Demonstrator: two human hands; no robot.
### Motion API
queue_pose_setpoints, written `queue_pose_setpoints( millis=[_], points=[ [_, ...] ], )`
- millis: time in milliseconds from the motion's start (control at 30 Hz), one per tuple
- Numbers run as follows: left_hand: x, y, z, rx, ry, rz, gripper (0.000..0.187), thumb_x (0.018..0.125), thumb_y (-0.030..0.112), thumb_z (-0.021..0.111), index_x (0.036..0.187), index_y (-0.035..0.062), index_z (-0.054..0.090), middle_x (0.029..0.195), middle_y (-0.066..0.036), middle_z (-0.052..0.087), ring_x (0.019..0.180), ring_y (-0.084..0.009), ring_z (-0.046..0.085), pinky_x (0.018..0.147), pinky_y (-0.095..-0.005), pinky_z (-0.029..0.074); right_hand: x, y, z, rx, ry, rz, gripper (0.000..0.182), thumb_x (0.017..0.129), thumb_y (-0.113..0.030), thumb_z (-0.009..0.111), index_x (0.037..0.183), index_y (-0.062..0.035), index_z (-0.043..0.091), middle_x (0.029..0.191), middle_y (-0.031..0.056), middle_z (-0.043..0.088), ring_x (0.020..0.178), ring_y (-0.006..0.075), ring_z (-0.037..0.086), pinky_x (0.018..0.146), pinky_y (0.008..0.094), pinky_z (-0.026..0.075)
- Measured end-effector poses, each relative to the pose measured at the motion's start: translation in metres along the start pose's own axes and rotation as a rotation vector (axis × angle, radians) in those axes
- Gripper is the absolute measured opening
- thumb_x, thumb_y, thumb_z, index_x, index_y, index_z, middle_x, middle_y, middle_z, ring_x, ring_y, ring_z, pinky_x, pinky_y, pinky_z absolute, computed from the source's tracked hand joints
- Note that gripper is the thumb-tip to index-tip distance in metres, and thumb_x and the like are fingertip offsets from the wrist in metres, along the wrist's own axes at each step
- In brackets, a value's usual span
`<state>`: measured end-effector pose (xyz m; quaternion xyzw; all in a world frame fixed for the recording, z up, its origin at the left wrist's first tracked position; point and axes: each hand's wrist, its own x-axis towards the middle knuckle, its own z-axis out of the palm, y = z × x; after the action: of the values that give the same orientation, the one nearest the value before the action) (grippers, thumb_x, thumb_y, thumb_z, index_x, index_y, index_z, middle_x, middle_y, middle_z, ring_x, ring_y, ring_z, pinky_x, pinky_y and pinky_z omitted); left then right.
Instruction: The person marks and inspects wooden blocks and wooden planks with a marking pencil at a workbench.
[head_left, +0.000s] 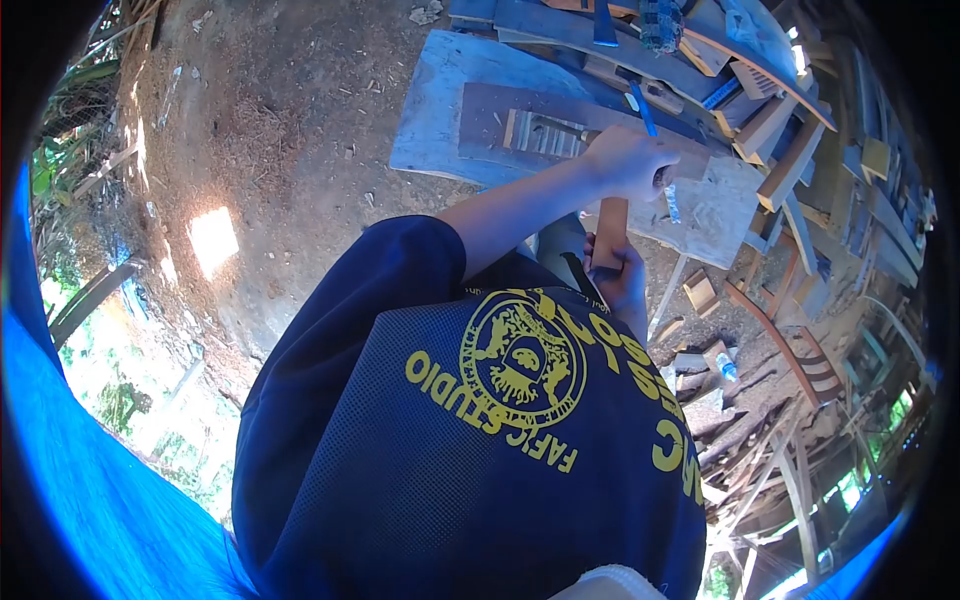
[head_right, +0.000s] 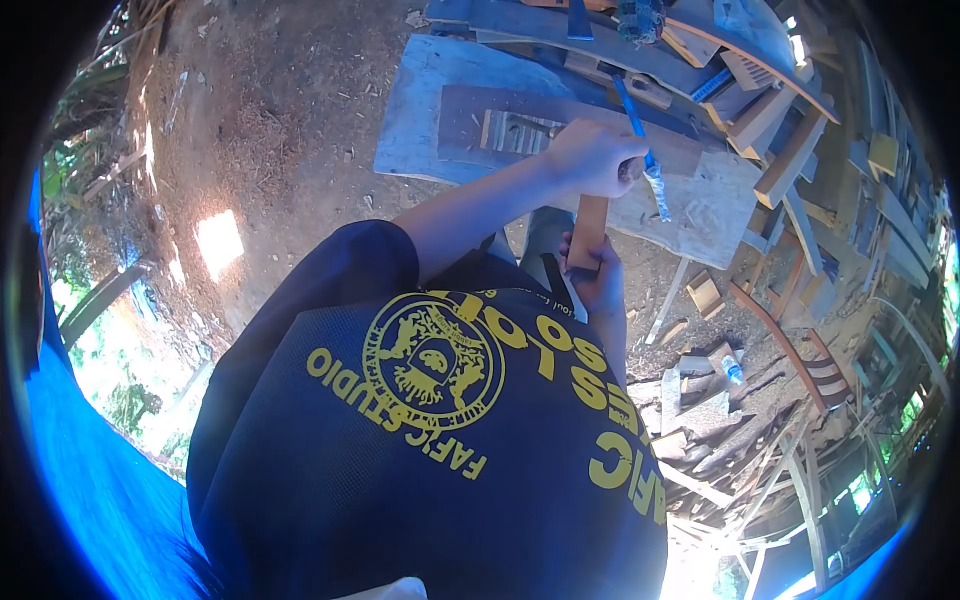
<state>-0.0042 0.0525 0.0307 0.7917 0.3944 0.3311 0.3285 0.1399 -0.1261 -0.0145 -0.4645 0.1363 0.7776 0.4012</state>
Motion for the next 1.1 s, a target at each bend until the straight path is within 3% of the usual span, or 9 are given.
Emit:
queue_pose_setpoints(
  millis=[333,400,533,600,700,1100],
  points=[
    [0.017,-0.008,0.001,0.026,0.121,-0.004,0.018,0.062,0.014,0.069,0.067,0.0165,0.053,0.064,0.002,0.06,0.06,-0.0209,0.063,0.054,-0.0353,0.05,0.0,-0.002,0.016,-0.132,0.07,-0.031,0.047,0.081,-0.013,0.049,0.126,-0.0045,0.039,0.108,0.0184,0.056,0.09,0.0292,0.06,0.078,0.0415,0.052],
    [0.017,-0.01,0.001,0.077,0.228,-0.036,0.02,0.066,0.025,0.071,0.078,0.0142,0.059,0.075,-0.003,0.065,0.067,-0.0246,0.066,0.059,-0.0389,0.053,0.002,-0.005,0.017,-0.134,0.072,-0.032,0.047,0.081,-0.013,0.049,0.127,-0.0045,0.039,0.108,0.0183,0.056,0.09,0.0291,0.06,0.078,0.0415,0.053],
    [0.019,-0.013,0.001,0.05,0.396,-0.083,0.024,0.063,0.026,0.076,0.077,0.0151,0.059,0.065,-0.002,0.061,0.062,-0.0245,0.064,0.056,-0.0361,0.052,0.002,-0.007,0.022,-0.164,0.078,-0.059,0.05,0.079,-0.012,0.05,0.127,-0.0043,0.039,0.107,0.0182,0.056,0.088,0.0288,0.061,0.077,0.0411,0.053],
    [0.018,-0.018,-0.003,0.109,0.25,-0.088,0.029,0.065,0.035,0.077,0.083,0.0157,0.063,0.068,-0.003,0.064,0.063,-0.0249,0.065,0.057,-0.0363,0.053,0.001,-0.008,0.025,-0.183,0.083,-0.063,0.05,0.079,-0.012,0.051,0.127,-0.0043,0.039,0.107,0.0181,0.056,0.088,0.0288,0.061,0.077,0.0409,0.053],
    [0.019,-0.017,-0.007,0.119,0.087,-0.109,0.026,0.07,0.04,0.07,0.078,0.0166,0.064,0.068,-0.004,0.067,0.063,-0.0254,0.067,0.059,-0.0386,0.054,0.001,-0.009,0.026,-0.205,0.085,-0.067,0.051,0.078,-0.012,0.052,0.127,-0.0044,0.039,0.106,0.018,0.056,0.087,0.0287,0.061,0.076,0.0406,0.053],
    [0.021,-0.022,0.001,0.093,0.017,-0.133,0.027,0.072,0.044,0.067,0.079,0.0179,0.065,0.07,-0.004,0.068,0.065,-0.0258,0.068,0.061,-0.0398,0.055,0.005,-0.009,0.017,-0.079,0.054,-0.088,0.053,0.078,-0.01,0.05,0.129,-0.0024,0.039,0.109,0.0218,0.054,0.087,0.0324,0.058,0.072,0.0427,0.05]
  ],
)
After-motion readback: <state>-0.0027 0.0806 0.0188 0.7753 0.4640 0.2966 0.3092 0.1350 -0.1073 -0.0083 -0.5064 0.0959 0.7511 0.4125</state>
